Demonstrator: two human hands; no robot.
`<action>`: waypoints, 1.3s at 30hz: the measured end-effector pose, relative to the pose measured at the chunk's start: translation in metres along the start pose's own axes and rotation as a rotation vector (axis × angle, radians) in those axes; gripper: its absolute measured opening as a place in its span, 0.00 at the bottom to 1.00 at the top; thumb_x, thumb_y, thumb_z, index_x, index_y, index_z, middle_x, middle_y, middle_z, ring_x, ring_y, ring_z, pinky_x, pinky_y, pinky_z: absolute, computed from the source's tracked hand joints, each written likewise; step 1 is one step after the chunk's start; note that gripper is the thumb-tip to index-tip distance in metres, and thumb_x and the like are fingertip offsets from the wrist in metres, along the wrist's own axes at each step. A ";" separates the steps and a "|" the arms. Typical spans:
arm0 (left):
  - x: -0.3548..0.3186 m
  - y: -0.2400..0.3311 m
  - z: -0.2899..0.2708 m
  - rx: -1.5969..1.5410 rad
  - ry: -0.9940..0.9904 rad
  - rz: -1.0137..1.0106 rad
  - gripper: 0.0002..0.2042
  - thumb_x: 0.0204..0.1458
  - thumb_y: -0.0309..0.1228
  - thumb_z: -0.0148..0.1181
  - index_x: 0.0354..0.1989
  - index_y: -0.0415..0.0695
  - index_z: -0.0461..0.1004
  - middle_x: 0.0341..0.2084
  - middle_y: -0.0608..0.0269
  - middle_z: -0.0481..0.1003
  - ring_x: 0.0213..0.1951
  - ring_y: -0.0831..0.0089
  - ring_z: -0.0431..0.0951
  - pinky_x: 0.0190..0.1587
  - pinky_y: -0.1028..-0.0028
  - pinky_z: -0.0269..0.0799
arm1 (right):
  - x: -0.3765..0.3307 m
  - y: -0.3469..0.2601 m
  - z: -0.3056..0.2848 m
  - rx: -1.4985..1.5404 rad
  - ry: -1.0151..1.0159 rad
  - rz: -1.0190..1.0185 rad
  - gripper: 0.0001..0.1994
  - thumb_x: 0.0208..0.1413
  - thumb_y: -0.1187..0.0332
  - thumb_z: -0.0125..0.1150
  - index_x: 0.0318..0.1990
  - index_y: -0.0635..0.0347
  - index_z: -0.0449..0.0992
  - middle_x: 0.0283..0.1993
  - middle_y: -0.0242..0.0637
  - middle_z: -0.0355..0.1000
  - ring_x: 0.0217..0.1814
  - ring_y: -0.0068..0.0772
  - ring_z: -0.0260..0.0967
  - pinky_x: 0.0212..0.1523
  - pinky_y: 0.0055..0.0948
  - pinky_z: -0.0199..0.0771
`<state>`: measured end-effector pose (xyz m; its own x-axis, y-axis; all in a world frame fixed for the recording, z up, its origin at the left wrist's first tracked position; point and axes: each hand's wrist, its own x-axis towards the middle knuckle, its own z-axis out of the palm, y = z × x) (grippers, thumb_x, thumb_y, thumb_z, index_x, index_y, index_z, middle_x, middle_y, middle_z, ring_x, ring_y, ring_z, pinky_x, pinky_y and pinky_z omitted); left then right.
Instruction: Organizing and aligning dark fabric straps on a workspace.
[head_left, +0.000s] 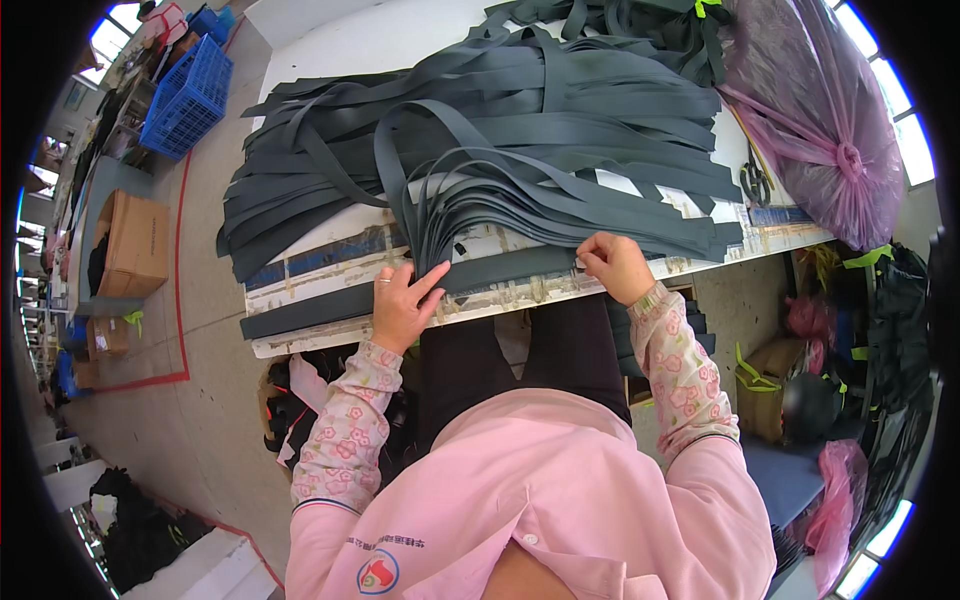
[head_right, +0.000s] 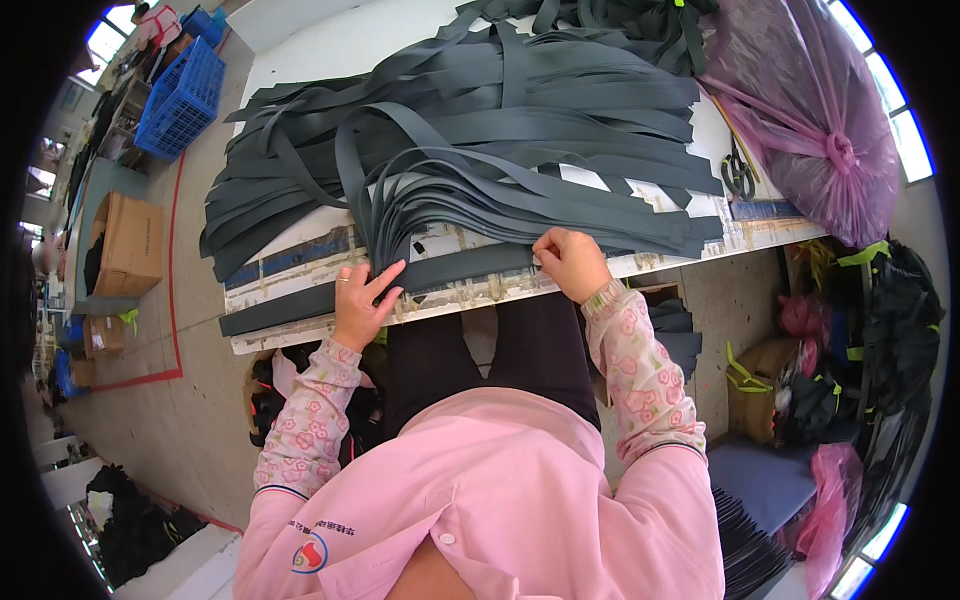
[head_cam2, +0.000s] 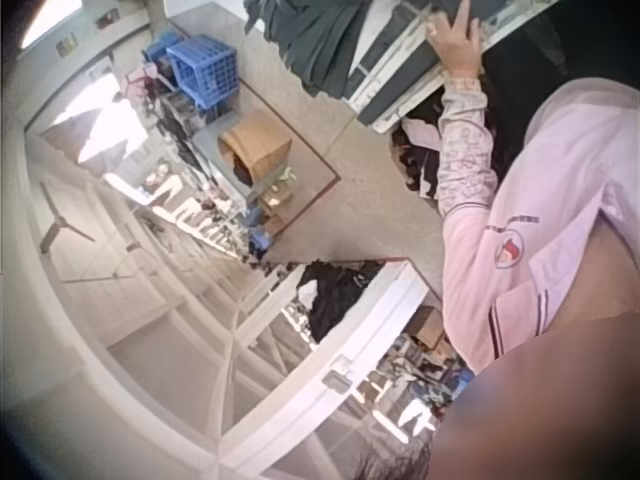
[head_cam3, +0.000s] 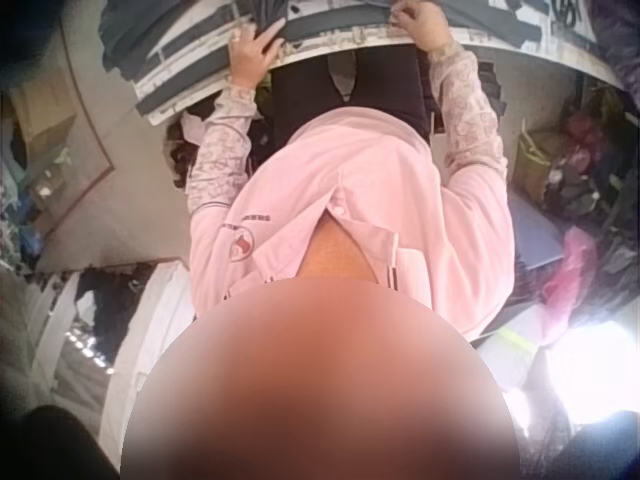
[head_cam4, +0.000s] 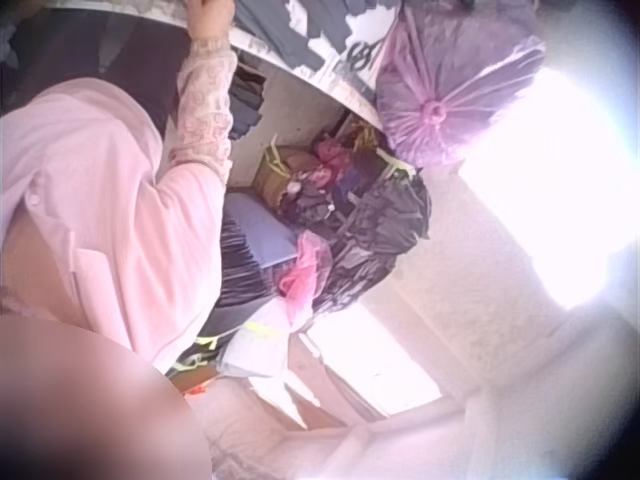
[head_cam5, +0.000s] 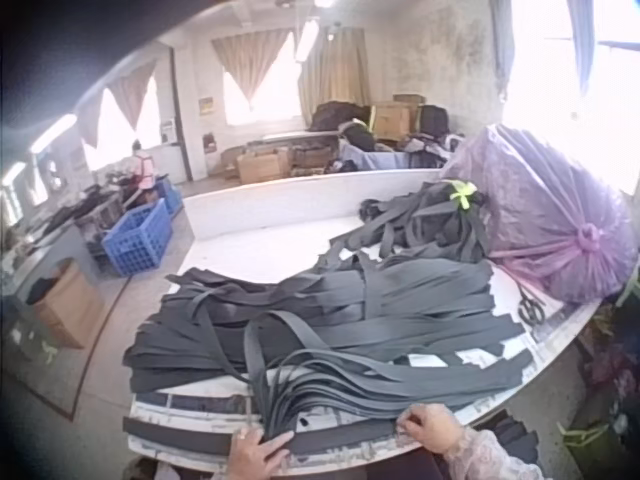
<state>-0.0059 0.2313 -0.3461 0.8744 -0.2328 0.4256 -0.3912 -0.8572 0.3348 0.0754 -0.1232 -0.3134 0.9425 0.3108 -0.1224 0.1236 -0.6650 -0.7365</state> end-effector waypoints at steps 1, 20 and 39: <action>-0.001 0.000 0.000 0.000 0.011 0.006 0.23 0.49 0.34 0.68 0.56 0.63 0.79 0.33 0.61 0.67 0.35 0.59 0.66 0.41 0.62 0.63 | -0.002 -0.004 0.002 0.098 0.005 0.027 0.05 0.54 0.71 0.62 0.35 0.62 0.80 0.28 0.43 0.78 0.30 0.42 0.77 0.34 0.36 0.75; 0.000 0.001 -0.002 -0.049 -0.017 -0.023 0.21 0.51 0.36 0.66 0.55 0.64 0.80 0.34 0.59 0.69 0.35 0.58 0.67 0.44 0.62 0.64 | -0.026 -0.055 0.051 -0.356 -0.222 -0.343 0.24 0.51 0.73 0.58 0.59 0.55 0.74 0.29 0.46 0.78 0.36 0.50 0.76 0.51 0.44 0.67; -0.003 -0.002 0.002 0.014 -0.043 0.010 0.22 0.50 0.31 0.65 0.55 0.68 0.79 0.33 0.61 0.67 0.35 0.59 0.66 0.43 0.63 0.64 | 0.018 -0.099 0.117 0.171 -0.131 -0.140 0.13 0.54 0.70 0.64 0.45 0.64 0.76 0.27 0.45 0.77 0.31 0.48 0.77 0.36 0.41 0.75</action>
<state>-0.0076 0.2333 -0.3498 0.8823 -0.2605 0.3920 -0.3959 -0.8612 0.3188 0.0440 0.0276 -0.3202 0.8702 0.4848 -0.0883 0.1853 -0.4880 -0.8529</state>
